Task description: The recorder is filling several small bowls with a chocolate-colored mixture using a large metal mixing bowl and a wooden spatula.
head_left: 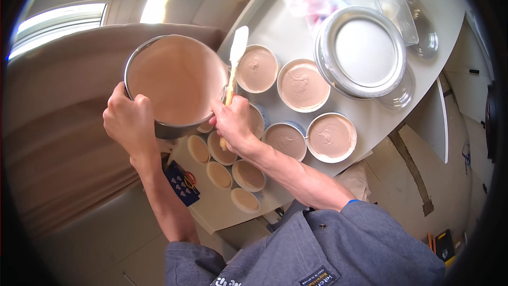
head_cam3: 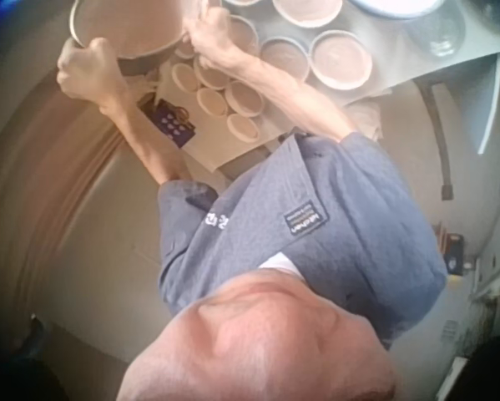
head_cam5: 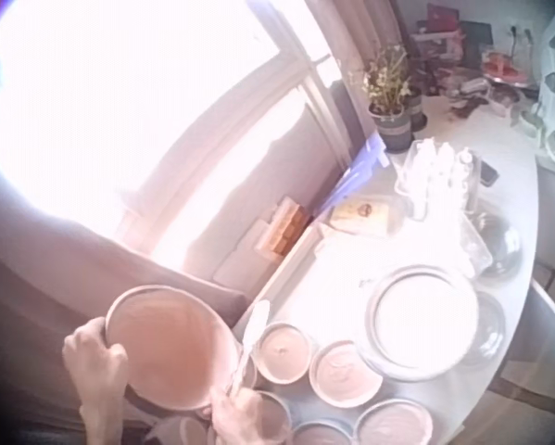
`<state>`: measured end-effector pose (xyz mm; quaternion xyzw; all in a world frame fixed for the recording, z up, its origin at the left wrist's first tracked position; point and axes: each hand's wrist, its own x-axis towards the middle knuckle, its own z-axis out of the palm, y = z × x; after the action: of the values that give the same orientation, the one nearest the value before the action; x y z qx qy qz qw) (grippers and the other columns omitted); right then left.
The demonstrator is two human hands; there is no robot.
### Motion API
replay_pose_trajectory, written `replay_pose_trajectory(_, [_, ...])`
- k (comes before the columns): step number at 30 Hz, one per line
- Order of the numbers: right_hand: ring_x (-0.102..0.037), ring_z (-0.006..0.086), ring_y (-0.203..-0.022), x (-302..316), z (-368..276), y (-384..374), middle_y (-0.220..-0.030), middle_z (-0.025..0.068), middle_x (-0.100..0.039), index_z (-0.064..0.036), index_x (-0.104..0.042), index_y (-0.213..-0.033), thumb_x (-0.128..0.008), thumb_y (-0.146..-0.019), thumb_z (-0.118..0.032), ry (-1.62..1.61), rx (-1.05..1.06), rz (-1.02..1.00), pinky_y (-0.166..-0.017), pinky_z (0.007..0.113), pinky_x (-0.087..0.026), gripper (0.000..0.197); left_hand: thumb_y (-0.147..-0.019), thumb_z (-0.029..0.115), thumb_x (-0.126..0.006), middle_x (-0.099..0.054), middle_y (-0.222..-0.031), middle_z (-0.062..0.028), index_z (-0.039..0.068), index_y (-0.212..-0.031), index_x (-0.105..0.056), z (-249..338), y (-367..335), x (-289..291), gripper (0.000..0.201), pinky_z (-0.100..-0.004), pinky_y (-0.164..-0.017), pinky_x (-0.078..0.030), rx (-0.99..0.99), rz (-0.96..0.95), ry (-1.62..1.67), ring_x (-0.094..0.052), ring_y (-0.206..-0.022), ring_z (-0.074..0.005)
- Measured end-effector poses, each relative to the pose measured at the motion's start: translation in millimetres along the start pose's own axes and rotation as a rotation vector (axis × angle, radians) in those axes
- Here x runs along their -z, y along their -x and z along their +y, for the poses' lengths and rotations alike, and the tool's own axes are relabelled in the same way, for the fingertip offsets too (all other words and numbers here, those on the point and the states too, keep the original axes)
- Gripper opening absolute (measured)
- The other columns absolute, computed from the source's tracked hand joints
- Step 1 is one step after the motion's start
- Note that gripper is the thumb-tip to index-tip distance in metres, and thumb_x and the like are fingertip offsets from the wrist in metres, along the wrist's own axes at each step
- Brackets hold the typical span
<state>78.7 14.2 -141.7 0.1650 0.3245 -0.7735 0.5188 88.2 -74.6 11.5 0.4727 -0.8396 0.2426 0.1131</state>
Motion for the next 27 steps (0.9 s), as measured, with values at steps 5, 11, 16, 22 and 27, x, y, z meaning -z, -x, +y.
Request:
replay_pose_trajectory(5, [-0.053, 0.0094, -0.047, 5.4, 12.1, -14.6, -0.060, 0.0049, -0.056, 0.0003, -0.054, -0.081, -0.058, -0.086, -0.010, 0.084, 0.060, 0.030, -0.037, 0.025, -0.035, 0.012, -0.070, 0.001, -0.052, -0.067, -0.073, -0.0229, 0.002, -0.080, -0.070, -18.2, -3.7, -36.4, 0.021, -0.0493, -0.071, -0.053, 0.015, -0.017, 0.039, -0.066, -0.071, -0.0445])
replay_pose_trajectory(11, [-0.063, 0.0160, -0.052, 28.6, 12.2, -18.4, -0.066, 0.0111, -0.063, 0.0089, -0.058, -0.092, -0.055, -0.085, -0.009, 0.220, 0.184, -0.005, -0.049, 0.032, -0.051, 0.020, -0.070, 0.003, -0.052, -0.065, -0.066, -0.0177, 0.004, -0.086, -0.074, -23.4, 14.2, -48.4, 0.027, -0.0411, -0.064, -0.051, 0.057, -0.040, 0.244, -0.064, -0.060, -0.0312])
replay_pose_trajectory(16, [-0.065, 0.0167, -0.053, 36.5, -11.7, -4.2, -0.061, 0.0084, -0.064, 0.0049, -0.062, -0.096, -0.061, -0.094, -0.024, 0.388, 0.182, -0.129, -0.053, 0.034, -0.051, 0.029, -0.072, 0.005, -0.054, -0.065, -0.063, -0.0114, 0.008, -0.098, -0.078, -21.0, 14.5, -28.9, 0.036, -0.0353, -0.062, -0.050, 0.084, 0.077, 0.308, -0.062, -0.057, -0.0188])
replay_pose_trajectory(22, [-0.065, 0.0200, -0.053, 62.3, -24.2, 37.5, -0.056, 0.0085, -0.063, 0.0024, -0.065, -0.097, -0.063, -0.098, -0.042, 0.612, 0.247, -0.216, -0.054, 0.036, -0.050, 0.045, -0.071, 0.004, -0.053, -0.068, -0.069, -0.0163, 0.009, -0.091, -0.077, -4.8, 22.1, 4.2, 0.031, -0.0419, -0.063, -0.051, 0.084, 0.110, 0.275, -0.066, -0.062, -0.0350])
replay_pose_trajectory(27, [-0.067, 0.0375, -0.067, 82.0, -48.9, 92.3, -0.065, 0.0210, -0.062, 0.0053, -0.061, -0.097, -0.059, -0.098, -0.034, 0.753, 0.249, -0.182, -0.063, 0.046, -0.050, 0.040, -0.073, 0.004, -0.055, -0.062, -0.060, -0.0109, 0.008, -0.090, -0.077, 8.4, 36.1, 15.7, 0.028, -0.0366, -0.062, -0.049, -0.008, 0.108, 0.256, -0.058, -0.054, -0.0257])
